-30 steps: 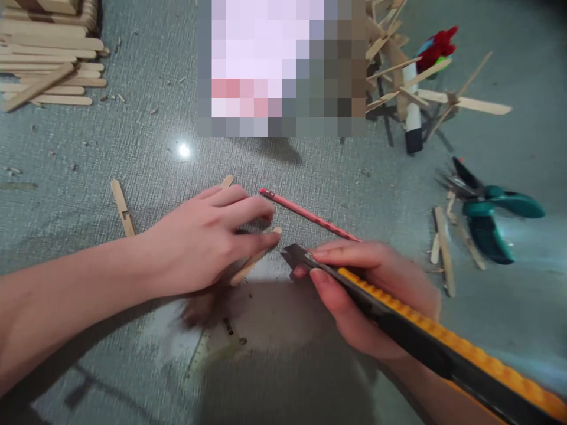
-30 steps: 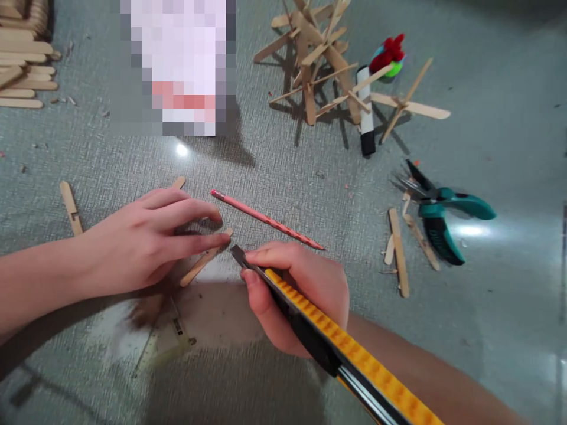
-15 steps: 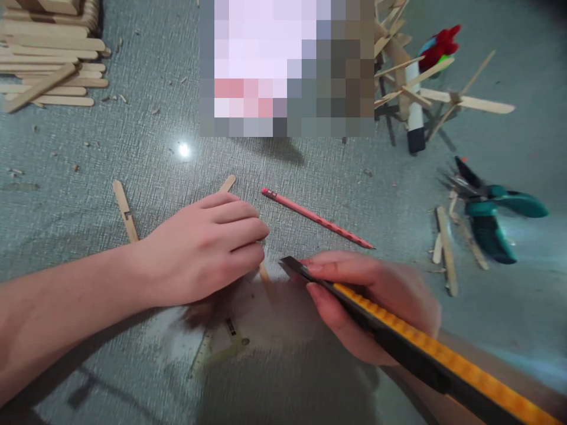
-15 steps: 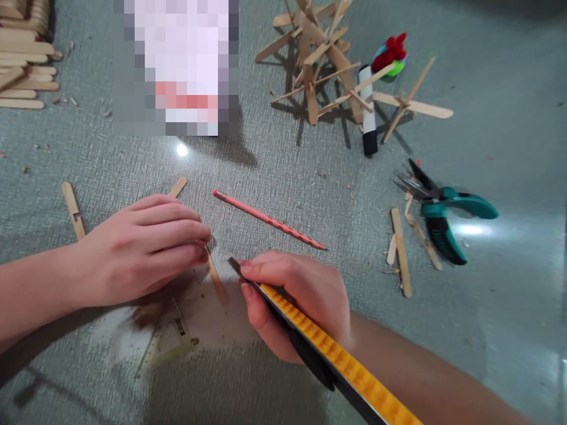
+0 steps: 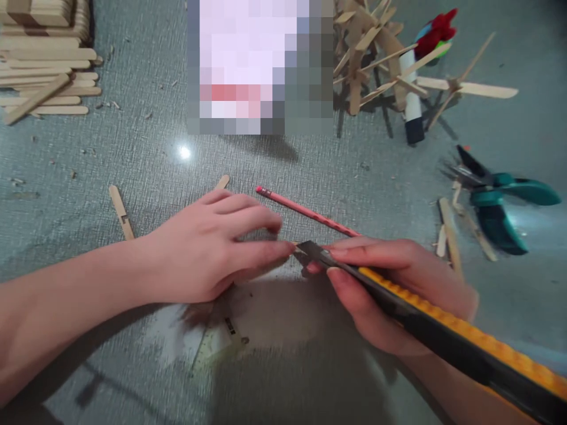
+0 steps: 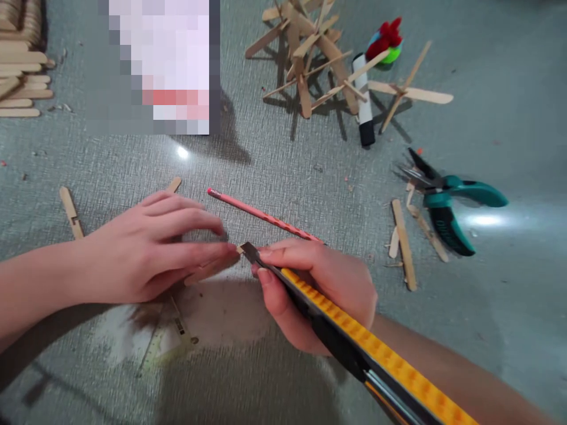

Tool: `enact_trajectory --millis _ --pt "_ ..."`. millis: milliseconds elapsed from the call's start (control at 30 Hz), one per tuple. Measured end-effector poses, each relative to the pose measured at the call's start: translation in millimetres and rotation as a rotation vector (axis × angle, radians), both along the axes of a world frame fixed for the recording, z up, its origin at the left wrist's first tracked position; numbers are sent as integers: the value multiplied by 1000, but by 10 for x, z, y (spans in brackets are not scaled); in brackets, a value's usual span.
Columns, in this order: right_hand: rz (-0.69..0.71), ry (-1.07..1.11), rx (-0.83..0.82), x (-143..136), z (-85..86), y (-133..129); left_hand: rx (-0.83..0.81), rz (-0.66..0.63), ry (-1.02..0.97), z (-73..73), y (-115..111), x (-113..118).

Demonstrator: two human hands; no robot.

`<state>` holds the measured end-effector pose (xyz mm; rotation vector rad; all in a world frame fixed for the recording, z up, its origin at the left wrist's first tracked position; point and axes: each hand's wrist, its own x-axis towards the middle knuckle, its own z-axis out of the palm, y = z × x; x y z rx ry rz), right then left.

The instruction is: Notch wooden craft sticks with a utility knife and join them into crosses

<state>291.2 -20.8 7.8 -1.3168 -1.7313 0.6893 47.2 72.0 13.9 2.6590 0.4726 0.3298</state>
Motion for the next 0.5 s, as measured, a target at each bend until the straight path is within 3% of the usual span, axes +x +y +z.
enact_trajectory --millis 167,267,500 --pt "-149 180 -83 -6 162 -84 50 -187 77 -43 38 29" --pt "-182 176 -174 -17 247 -114 116 -216 51 -52 2 11" --pt "72 -13 -23 -58 128 7 174 -67 -73 -71 -20 9"
